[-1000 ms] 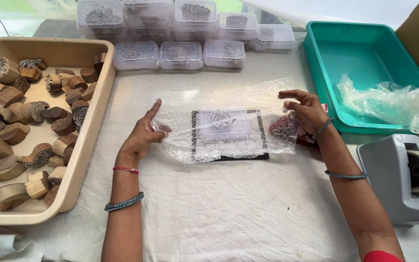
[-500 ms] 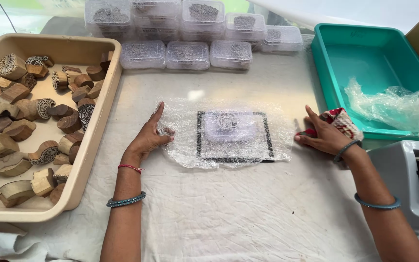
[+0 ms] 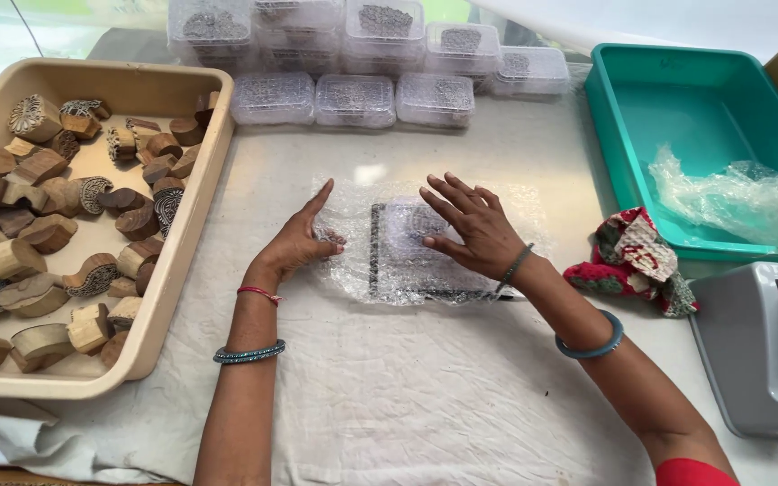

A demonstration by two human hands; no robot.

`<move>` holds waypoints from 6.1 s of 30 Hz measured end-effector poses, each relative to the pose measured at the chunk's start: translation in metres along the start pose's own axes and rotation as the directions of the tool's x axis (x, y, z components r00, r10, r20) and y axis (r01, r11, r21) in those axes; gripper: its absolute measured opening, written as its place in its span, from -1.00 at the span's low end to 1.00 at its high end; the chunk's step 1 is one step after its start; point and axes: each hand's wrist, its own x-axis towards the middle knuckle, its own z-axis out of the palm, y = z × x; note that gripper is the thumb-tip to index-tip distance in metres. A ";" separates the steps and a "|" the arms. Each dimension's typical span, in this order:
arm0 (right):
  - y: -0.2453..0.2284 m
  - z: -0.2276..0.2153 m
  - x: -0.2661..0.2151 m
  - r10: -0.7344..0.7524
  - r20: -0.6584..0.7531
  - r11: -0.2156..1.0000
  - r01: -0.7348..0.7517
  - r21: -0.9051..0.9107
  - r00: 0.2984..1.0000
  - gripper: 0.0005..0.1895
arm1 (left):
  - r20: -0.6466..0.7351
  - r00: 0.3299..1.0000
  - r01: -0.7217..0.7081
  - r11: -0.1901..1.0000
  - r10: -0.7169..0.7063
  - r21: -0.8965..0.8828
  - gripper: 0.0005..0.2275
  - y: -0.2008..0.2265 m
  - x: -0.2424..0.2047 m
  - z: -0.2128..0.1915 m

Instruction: The person retrieves a clear plastic container and wipes it with a cloth. They then pick up a wooden stamp, wipe it, and place it inside the container. The container is closed and wrapped in bubble wrap, which is secured with tape from a dispenser.

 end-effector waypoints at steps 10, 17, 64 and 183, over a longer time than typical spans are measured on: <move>-0.002 0.043 0.006 0.180 0.179 0.964 -0.137 -0.229 0.967 0.00 | -0.313 0.948 0.023 0.995 -0.054 -0.100 -0.18 -0.050 0.010 -0.038; -0.009 0.038 0.006 0.173 0.165 0.955 -0.125 -0.268 0.971 0.01 | -0.273 0.553 -0.261 0.475 0.787 0.841 -0.59 0.018 -0.018 0.065; 0.082 0.000 0.001 0.256 0.071 0.934 -0.266 0.241 0.964 -0.20 | 0.175 0.893 -0.376 0.475 0.414 0.796 0.23 -0.027 0.044 0.087; 0.104 -0.015 -0.033 0.624 0.409 0.537 -0.745 0.395 0.666 -0.33 | -0.060 0.996 0.086 0.939 -0.070 0.332 0.10 0.006 0.022 0.028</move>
